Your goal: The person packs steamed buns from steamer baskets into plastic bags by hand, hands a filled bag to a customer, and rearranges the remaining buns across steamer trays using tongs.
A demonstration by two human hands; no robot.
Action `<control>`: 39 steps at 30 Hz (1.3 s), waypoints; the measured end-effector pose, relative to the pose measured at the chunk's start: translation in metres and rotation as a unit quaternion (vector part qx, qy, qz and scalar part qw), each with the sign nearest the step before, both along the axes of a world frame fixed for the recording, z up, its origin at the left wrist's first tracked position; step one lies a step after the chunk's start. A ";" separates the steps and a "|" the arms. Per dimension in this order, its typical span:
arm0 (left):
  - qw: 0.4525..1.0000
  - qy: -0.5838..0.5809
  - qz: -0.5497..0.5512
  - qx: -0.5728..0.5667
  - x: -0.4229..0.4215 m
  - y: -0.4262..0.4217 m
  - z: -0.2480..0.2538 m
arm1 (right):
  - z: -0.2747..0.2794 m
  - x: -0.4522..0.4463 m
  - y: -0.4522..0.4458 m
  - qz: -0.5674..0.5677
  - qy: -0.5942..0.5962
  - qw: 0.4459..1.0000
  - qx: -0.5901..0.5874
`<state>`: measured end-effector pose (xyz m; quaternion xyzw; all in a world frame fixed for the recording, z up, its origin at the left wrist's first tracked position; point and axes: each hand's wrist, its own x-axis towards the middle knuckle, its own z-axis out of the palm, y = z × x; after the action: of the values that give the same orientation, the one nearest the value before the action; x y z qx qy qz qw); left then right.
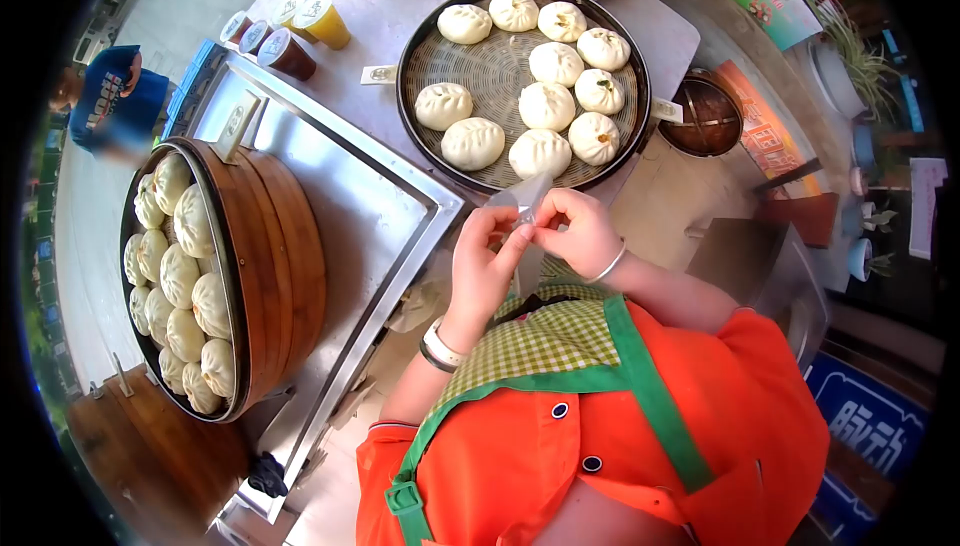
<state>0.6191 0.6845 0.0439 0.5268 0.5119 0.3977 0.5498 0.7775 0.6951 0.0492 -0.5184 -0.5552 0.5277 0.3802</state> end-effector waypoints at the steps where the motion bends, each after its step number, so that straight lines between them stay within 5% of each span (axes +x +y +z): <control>1: 1.000 -0.002 0.003 -0.006 0.000 -0.003 0.004 | 0.005 -0.003 -0.002 0.014 -0.116 0.986 0.116; 3: 0.984 -0.093 -0.008 -0.151 -0.004 -0.003 0.010 | 0.008 -0.005 -0.005 0.018 -0.139 0.978 0.152; 7: 0.963 -0.190 0.151 -0.115 -0.009 -0.005 -0.002 | 0.008 0.009 -0.009 0.031 -0.072 0.997 -0.001; 10: 0.977 -0.126 0.161 -0.057 0.001 -0.004 0.000 | 0.003 0.014 0.003 0.018 0.077 0.995 -0.060; 13: 0.986 -0.041 0.157 0.031 0.022 -0.001 0.006 | 0.016 0.015 0.014 0.106 -0.045 0.993 0.018; 16: 0.966 0.116 0.175 0.150 0.041 0.000 0.008 | 0.012 0.031 0.026 0.124 -0.001 0.990 -0.059; 21: 0.937 0.156 0.287 0.120 0.077 0.007 0.002 | 0.002 0.084 0.055 0.172 0.178 0.954 -0.168; 25: 0.955 0.141 0.247 0.088 0.120 0.011 0.021 | -0.002 0.111 0.081 0.219 0.048 0.971 -0.079; 28: 0.957 0.188 0.211 0.068 0.135 0.011 0.038 | 0.004 0.115 0.085 0.225 0.088 0.968 -0.065; 32: 0.955 0.103 0.273 0.055 0.157 0.006 0.034 | 0.003 0.120 0.080 0.239 0.067 0.969 -0.011; 35: 0.956 0.026 0.292 0.009 0.156 -0.001 0.024 | 0.014 0.117 0.076 0.256 -0.011 0.953 0.162; 39: 0.943 -0.046 0.327 -0.035 0.147 -0.008 0.019 | 0.021 0.124 0.071 0.273 -0.002 0.951 0.144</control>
<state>0.7660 0.6769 0.0629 0.2919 0.6437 0.5614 0.4305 0.9011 0.7662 0.0701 -0.2882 -0.7461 0.5249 0.2912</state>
